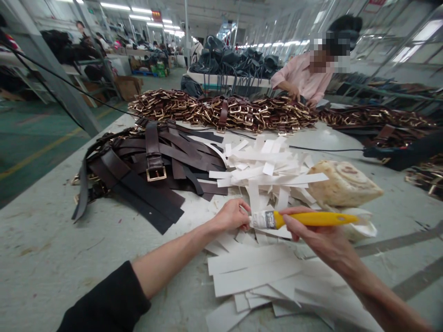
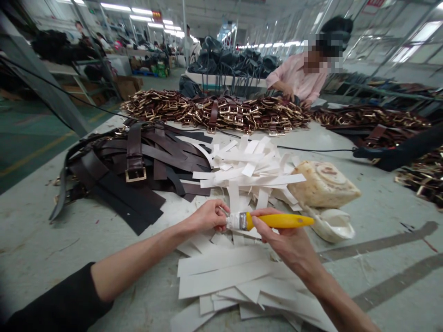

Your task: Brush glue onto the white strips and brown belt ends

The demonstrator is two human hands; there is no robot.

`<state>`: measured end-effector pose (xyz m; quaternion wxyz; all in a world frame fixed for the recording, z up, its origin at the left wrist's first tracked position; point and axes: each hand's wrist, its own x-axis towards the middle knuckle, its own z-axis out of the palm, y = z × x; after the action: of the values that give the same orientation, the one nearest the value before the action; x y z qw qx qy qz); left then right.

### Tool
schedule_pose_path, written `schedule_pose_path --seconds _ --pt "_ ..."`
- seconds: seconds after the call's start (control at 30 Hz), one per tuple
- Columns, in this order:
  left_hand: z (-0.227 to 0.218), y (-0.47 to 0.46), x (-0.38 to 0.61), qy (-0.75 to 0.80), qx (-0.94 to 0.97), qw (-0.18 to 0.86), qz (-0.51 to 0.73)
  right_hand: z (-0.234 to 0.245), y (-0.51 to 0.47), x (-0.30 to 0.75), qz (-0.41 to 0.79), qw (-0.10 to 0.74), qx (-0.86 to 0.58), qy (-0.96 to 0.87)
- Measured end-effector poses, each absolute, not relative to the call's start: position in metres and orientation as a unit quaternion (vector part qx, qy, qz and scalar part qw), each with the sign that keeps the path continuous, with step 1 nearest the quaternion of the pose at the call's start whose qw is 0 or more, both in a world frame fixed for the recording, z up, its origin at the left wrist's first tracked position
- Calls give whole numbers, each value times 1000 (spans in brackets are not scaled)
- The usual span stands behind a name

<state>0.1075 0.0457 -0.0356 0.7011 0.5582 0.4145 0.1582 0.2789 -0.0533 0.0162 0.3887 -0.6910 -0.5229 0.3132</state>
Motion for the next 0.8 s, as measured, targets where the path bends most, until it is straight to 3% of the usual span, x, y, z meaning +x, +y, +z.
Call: schedule_pose_path --seconds 0.37,0.63,0.73,0.8 --pt "-28 48 98 428 598 660 155 5 -79 362 265 330 -777 -466" --pt "66 72 85 389 607 633 282 8 -102 416 175 288 -846 -414" --pt "84 100 96 394 641 566 336 19 -105 409 154 281 -861 -395" --pt "82 113 101 416 702 451 362 23 -108 407 150 271 -869 -386"
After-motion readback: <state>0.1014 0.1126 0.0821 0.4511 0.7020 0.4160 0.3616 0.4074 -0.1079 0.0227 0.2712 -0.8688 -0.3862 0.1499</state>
